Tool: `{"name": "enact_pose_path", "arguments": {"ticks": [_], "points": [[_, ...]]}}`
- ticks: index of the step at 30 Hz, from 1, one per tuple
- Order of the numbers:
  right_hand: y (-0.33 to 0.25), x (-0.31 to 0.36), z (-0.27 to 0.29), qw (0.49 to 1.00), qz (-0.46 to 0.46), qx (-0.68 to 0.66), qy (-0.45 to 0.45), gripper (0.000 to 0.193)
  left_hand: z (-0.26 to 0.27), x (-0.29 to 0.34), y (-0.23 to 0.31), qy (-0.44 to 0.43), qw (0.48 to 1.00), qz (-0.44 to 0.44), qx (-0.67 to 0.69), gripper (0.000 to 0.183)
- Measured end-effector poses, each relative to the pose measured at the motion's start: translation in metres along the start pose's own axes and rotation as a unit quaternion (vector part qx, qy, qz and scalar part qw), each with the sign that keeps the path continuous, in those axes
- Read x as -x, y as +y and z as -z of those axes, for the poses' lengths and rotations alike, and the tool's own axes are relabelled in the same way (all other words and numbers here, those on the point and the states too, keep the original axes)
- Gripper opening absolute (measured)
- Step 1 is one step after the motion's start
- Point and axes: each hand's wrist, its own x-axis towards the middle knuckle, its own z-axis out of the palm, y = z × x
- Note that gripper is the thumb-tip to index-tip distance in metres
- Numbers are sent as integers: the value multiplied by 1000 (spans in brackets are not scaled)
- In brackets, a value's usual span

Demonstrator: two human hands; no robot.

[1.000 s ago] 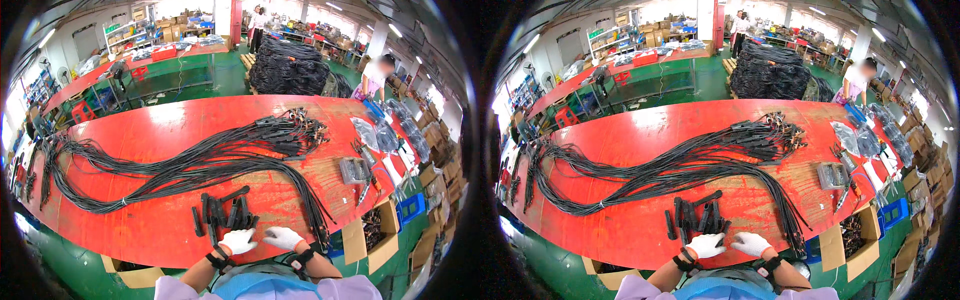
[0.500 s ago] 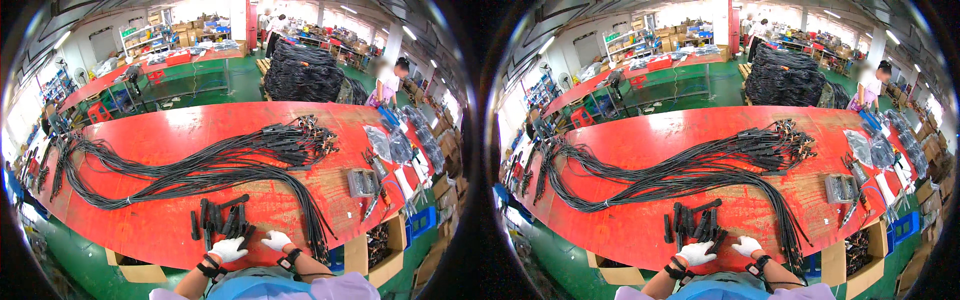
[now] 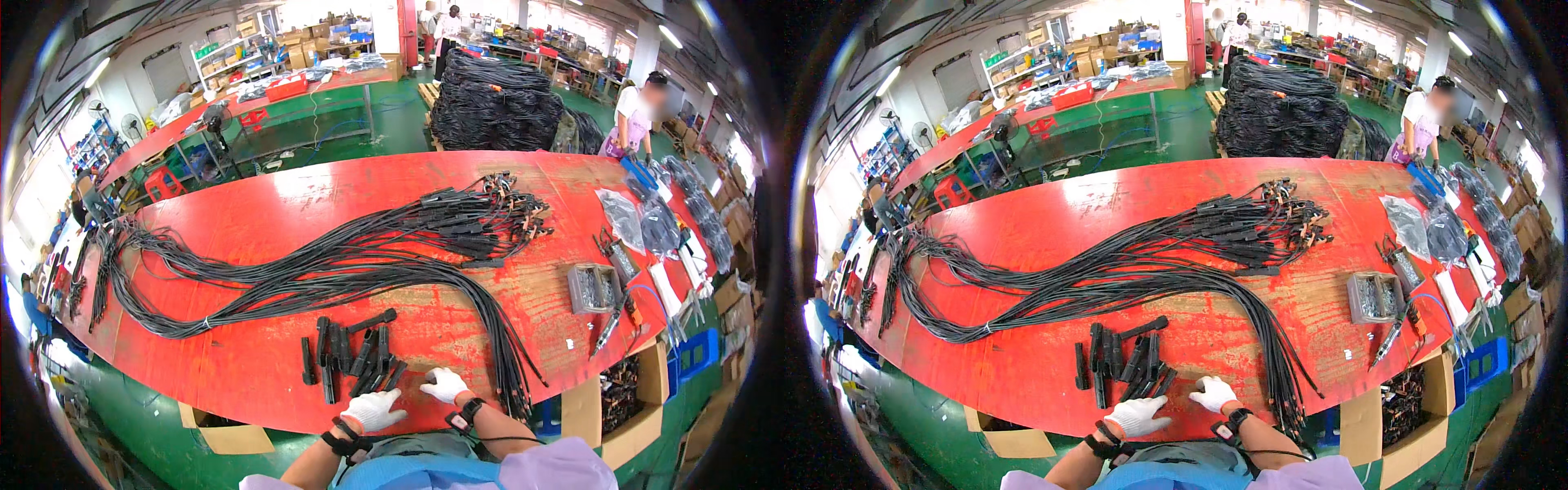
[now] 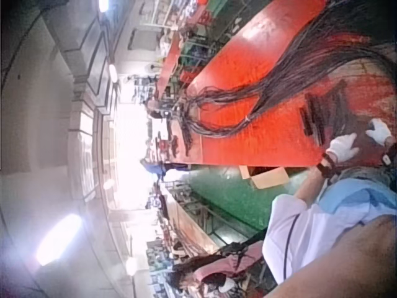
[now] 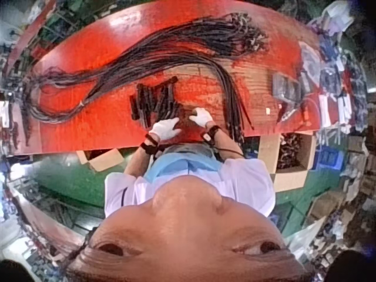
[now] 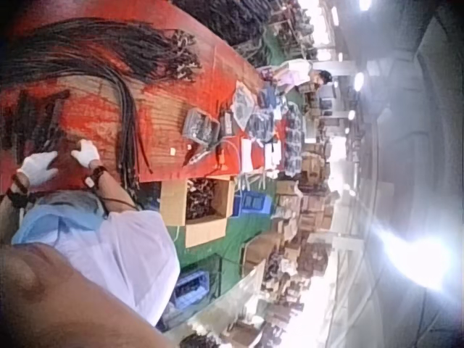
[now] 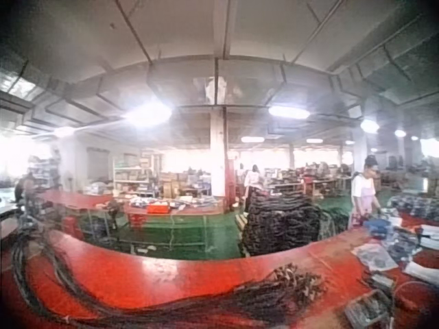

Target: The recorder is assembling electrical wire harnesses by attaching connectors and using a powered screwdriver to secure them, then organizing the completed bundles on a large workbench.

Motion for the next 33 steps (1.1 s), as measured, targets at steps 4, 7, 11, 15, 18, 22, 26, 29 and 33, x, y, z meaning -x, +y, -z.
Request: {"name": "enact_pose_path", "arguments": {"ticks": [4,7,11,15,18,22,26,29,33], "points": [[5,-1,-3,1000,-3,0,24,50,13,-7,8,-14,1000,-9,-8,68],[5,1,-2,1000,-3,4,12,49,18,-6,7,-26,1000,-14,-8,70],[5,1,-2,999,-17,13,26,51,22,-2,2,-31,999,-23,3,71],[8,-2,-2,999,-31,21,30,51,16,0,-11,7,998,-54,13,65],[5,-3,1,999,-38,19,16,51,12,0,-19,14,998,-60,18,67],[1,1,2,998,-42,28,44,51,16,2,-23,9,998,-59,24,68],[-7,2,8,997,-56,27,36,51,17,3,-29,4,998,-62,31,67],[-1,1,4,997,-63,25,39,50,15,4,-32,-1,997,-66,29,67],[9,-4,-2,997,-65,19,41,50,11,4,-35,3,997,-72,28,67]]}}
